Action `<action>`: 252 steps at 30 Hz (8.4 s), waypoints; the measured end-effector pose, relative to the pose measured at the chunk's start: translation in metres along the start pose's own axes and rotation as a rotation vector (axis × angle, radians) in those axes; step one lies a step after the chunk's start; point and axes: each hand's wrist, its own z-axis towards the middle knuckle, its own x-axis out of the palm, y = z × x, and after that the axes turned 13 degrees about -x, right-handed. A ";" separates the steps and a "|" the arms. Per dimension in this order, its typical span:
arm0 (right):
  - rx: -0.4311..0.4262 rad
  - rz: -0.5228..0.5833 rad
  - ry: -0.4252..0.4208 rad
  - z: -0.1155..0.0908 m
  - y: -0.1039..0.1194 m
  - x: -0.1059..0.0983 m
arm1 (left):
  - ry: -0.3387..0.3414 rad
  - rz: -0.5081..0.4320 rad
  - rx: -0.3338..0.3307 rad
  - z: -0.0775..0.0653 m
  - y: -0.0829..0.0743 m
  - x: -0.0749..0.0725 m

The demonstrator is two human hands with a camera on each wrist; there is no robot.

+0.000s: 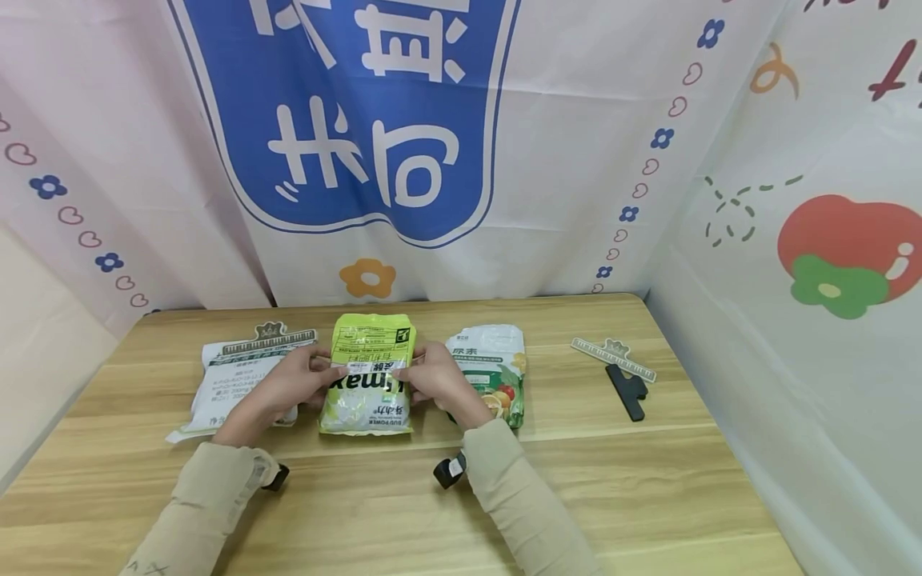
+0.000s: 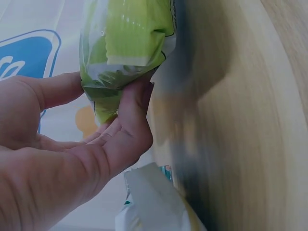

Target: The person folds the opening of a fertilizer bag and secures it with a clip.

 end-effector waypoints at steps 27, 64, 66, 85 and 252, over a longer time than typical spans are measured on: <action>-0.099 -0.086 0.022 -0.029 0.019 -0.006 | -0.099 -0.011 0.106 -0.034 -0.002 0.002; -0.252 -0.285 0.033 -0.095 0.005 -0.025 | -0.203 -0.078 0.254 -0.088 0.017 0.035; -0.260 -0.282 0.038 -0.096 0.004 -0.025 | -0.209 -0.067 0.259 -0.089 0.019 0.037; -0.319 -0.344 0.082 -0.100 -0.002 -0.022 | -0.149 -0.089 0.316 -0.093 0.026 0.036; -0.665 -0.222 0.100 -0.098 -0.009 -0.031 | -0.221 0.079 0.867 -0.084 0.037 0.019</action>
